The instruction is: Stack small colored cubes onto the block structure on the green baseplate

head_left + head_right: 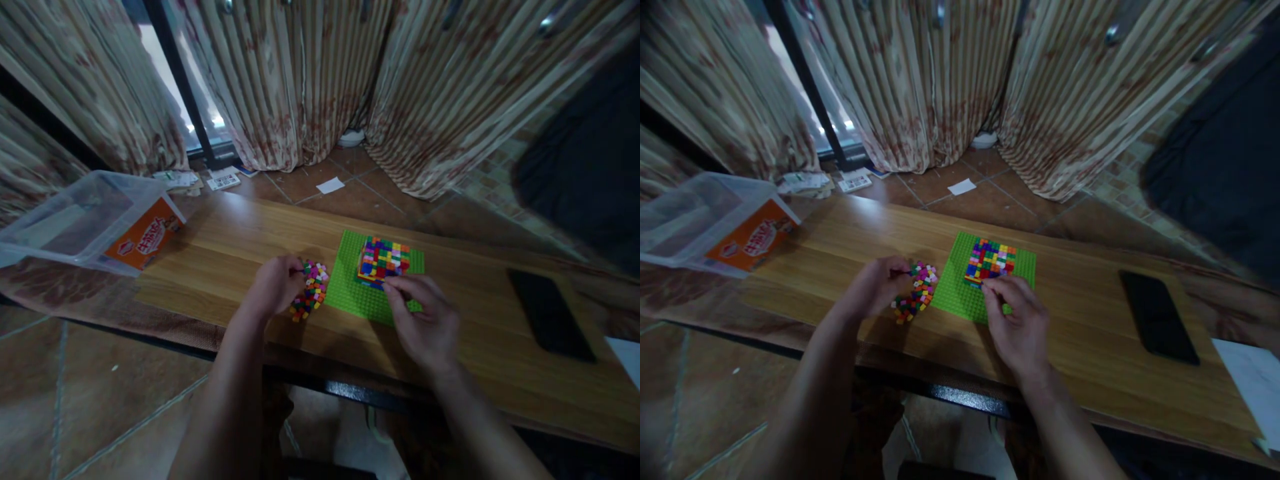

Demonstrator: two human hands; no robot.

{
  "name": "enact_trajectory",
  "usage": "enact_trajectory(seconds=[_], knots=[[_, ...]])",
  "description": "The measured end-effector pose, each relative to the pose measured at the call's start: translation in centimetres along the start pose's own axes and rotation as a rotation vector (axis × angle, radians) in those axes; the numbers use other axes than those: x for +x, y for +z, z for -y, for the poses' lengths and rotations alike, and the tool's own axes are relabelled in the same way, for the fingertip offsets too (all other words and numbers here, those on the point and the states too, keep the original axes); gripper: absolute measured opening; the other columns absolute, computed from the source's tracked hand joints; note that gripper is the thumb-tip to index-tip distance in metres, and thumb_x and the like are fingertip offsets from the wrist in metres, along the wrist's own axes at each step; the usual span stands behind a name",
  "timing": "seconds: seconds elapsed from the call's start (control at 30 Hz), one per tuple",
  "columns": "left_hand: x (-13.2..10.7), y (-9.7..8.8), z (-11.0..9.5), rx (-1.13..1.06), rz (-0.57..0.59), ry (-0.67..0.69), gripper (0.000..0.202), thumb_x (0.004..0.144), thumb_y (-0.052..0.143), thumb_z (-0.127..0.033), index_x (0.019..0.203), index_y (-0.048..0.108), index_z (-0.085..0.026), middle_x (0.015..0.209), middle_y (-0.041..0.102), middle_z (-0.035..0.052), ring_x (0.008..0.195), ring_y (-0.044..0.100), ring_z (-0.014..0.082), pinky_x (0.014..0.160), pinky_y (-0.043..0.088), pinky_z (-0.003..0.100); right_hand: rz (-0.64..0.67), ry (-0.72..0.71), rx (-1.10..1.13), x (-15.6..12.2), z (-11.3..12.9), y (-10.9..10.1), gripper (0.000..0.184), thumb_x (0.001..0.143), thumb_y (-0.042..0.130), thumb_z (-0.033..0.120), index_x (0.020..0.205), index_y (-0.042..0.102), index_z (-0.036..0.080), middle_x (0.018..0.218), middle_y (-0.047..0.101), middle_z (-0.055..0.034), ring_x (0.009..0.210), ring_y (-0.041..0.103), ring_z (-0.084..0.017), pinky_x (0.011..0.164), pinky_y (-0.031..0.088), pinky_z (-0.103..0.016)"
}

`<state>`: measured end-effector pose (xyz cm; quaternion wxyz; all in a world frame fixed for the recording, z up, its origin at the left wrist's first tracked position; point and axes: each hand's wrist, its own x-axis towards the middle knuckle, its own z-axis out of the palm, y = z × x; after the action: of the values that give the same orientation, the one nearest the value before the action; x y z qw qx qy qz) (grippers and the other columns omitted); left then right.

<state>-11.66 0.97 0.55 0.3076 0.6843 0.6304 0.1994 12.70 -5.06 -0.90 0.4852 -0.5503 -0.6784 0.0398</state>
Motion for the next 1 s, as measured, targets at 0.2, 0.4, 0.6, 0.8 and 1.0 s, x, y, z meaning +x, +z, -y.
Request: enact_trajectory(seconds=[0.2, 0.4, 0.6, 0.8, 1.0], knots=[[-0.4, 0.4, -0.2, -0.337, 0.145, 0.090, 0.014, 0.080, 0.057, -0.022, 0.075, 0.069, -0.016, 0.071, 0.067, 0.0015, 0.069, 0.060, 0.0156, 0.061, 0.045, 0.024, 0.095, -0.057, 0.025, -0.5, 1.4, 0.7, 0.014, 0.095, 0.060, 0.022, 0.092, 0.073, 0.026, 0.092, 0.073, -0.0023, 0.084, 0.070, -0.017, 0.078, 0.058, -0.031], [-0.6, 0.8, -1.3, -0.463, 0.261, 0.174, 0.013, 0.082, 0.059, -0.026, 0.083, 0.067, -0.016, 0.080, 0.066, 0.0023, 0.074, 0.059, 0.0146, 0.069, 0.048, 0.026, 0.166, 0.002, 0.150, -0.8, 2.3, 1.3, 0.015, 0.094, 0.061, 0.023, 0.103, 0.072, 0.026, 0.098, 0.073, -0.0033, 0.089, 0.070, -0.018, 0.080, 0.057, -0.032], [-1.1, 1.6, -2.9, -0.446, 0.354, 0.275, 0.007, 0.082, 0.060, -0.022, 0.084, 0.065, -0.017, 0.076, 0.063, -0.0005, 0.071, 0.056, 0.0124, 0.067, 0.045, 0.024, 0.219, 0.258, 0.368, -1.2, 3.0, 2.3, 0.011, 0.091, 0.066, 0.029, 0.097, 0.073, 0.024, 0.089, 0.073, -0.0016, 0.079, 0.068, -0.016, 0.072, 0.054, -0.028], [-1.5, 2.1, -3.9, -0.448, 0.334, 0.313, 0.010, 0.087, 0.053, -0.019, 0.084, 0.063, -0.017, 0.073, 0.062, -0.0004, 0.071, 0.059, 0.0132, 0.067, 0.046, 0.025, 0.093, 0.532, 0.624, -1.1, 3.2, 3.0, 0.010, 0.079, 0.074, 0.032, 0.080, 0.075, 0.023, 0.072, 0.074, 0.0003, 0.064, 0.064, -0.015, 0.062, 0.053, -0.027], [-1.5, 2.3, -4.2, -0.444, 0.327, 0.328, 0.013, 0.089, 0.050, -0.020, 0.085, 0.062, -0.017, 0.075, 0.062, 0.0000, 0.072, 0.060, 0.0137, 0.068, 0.048, 0.026, 0.084, 0.723, 0.855, -1.0, 2.6, 3.3, 0.021, 0.072, 0.079, 0.040, 0.080, 0.077, 0.021, 0.065, 0.070, 0.0002, 0.052, 0.056, -0.011, 0.055, 0.049, -0.026]])
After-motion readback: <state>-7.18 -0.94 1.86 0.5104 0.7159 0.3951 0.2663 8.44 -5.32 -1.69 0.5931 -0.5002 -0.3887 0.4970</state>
